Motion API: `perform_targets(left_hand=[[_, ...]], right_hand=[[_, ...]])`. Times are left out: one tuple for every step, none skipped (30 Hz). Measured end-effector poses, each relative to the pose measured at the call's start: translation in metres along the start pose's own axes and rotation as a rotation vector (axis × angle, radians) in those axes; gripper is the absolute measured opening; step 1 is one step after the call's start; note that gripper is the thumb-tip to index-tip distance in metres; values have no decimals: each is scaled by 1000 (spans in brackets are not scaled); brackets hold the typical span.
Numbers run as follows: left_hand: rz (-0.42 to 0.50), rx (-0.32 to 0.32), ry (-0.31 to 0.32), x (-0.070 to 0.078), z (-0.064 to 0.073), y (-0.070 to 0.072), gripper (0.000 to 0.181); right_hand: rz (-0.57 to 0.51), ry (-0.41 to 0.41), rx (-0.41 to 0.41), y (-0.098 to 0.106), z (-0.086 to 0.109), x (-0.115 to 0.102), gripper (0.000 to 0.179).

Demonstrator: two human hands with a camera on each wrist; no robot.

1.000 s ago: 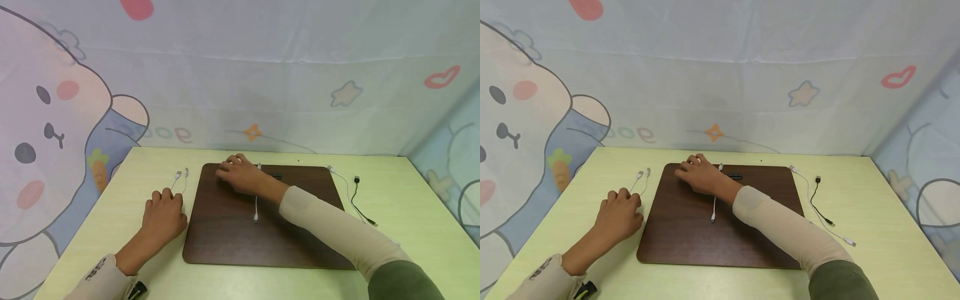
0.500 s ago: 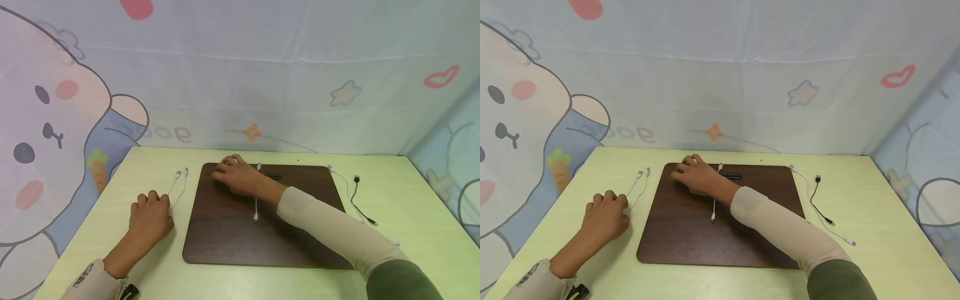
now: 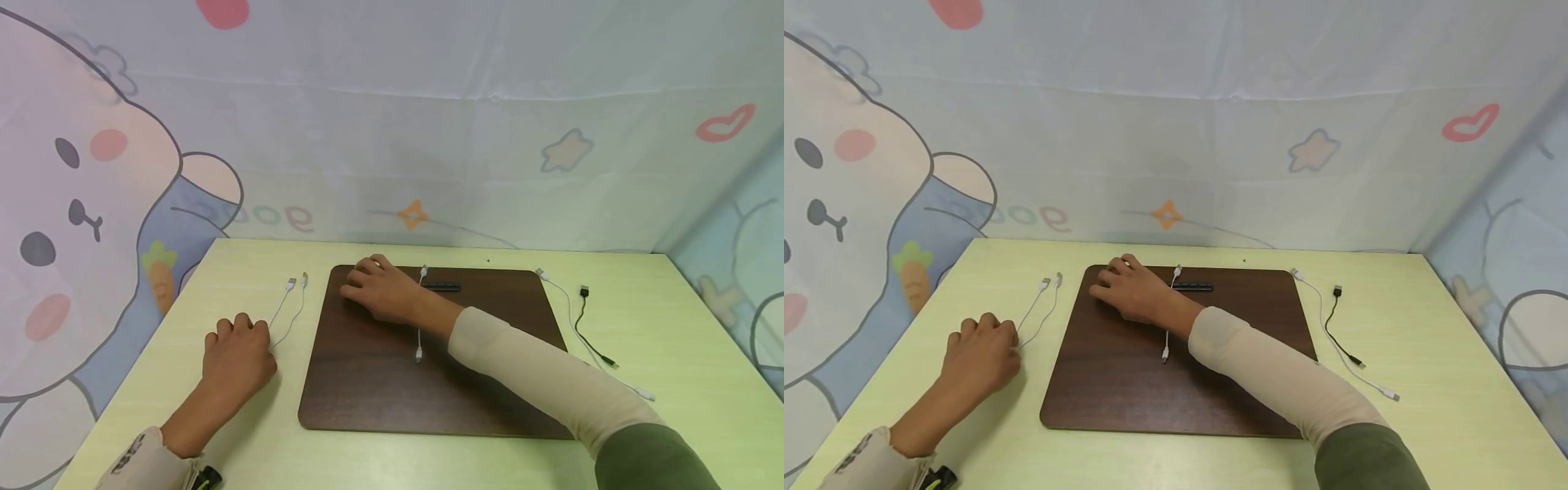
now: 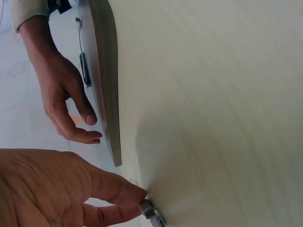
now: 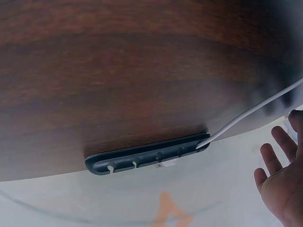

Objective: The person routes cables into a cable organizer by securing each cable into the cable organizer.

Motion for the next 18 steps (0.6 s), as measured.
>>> perform_targets(left_hand=[[2, -5, 3, -1, 0, 0, 23], [2, -7, 6, -1, 1, 0, 24], [4, -9, 8, -2, 1, 0, 24], [4, -12, 10, -2, 2, 0, 24], [5, -13, 11, -3, 2, -1, 24], [6, -15, 11, -3, 3, -1, 24], [6, -16, 11, -3, 3, -1, 25], [6, -16, 10, -4, 3, -1, 25], [6, -18, 11, -4, 4, 0, 25], [7, -18, 12, -4, 4, 0, 26], [8, -18, 14, -5, 4, 0, 26], [8, -16, 17, -5, 5, 0, 27], [7, -13, 20, -5, 5, 1, 27], [6, -9, 22, -5, 6, 1, 27], [4, -5, 24, -5, 6, 1, 28], [2, -1, 25, -6, 7, 1, 28], [1, 3, 26, -6, 8, 1, 28], [-1, 6, 26, -6, 9, 1, 28]], right_hand=[[-1, 1, 6, 0, -1, 0, 28], [-1, 3, 12, -1, -1, -1, 28], [-3, 7, 21, -1, -2, -1, 28], [-1, 11, 25, -1, -3, -2, 27], [2, 16, 28, -2, -4, -3, 27], [6, 22, 33, -2, -5, -4, 26], [12, 27, 37, -2, -6, -4, 25], [19, 33, 41, -2, -6, -5, 25], [28, 38, 45, -1, -7, -6, 24], [35, 42, 49, -1, -8, -6, 24], [41, 46, 55, -1, -8, -7, 24], [48, 49, 62, 0, -9, -8, 23], [50, 51, 68, 0, -9, -8, 23], [52, 53, 71, 0, -10, -9, 24], [53, 53, 72, 1, -10, -9, 24], [51, 53, 71, 1, -11, -10, 24], [52, 52, 67, 1, -12, -10, 24], [51, 52, 62, 1, -12, -11, 24]])
Point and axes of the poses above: each hand's wrist, its own z-axis away from the middle knuckle, its own y-axis out of the back of the hand, x = y × z, the point moved 2 cm from there along -z, towards the middle knuckle, and after that the axes turned 9 degrees about -z, right-handed, at the moved point
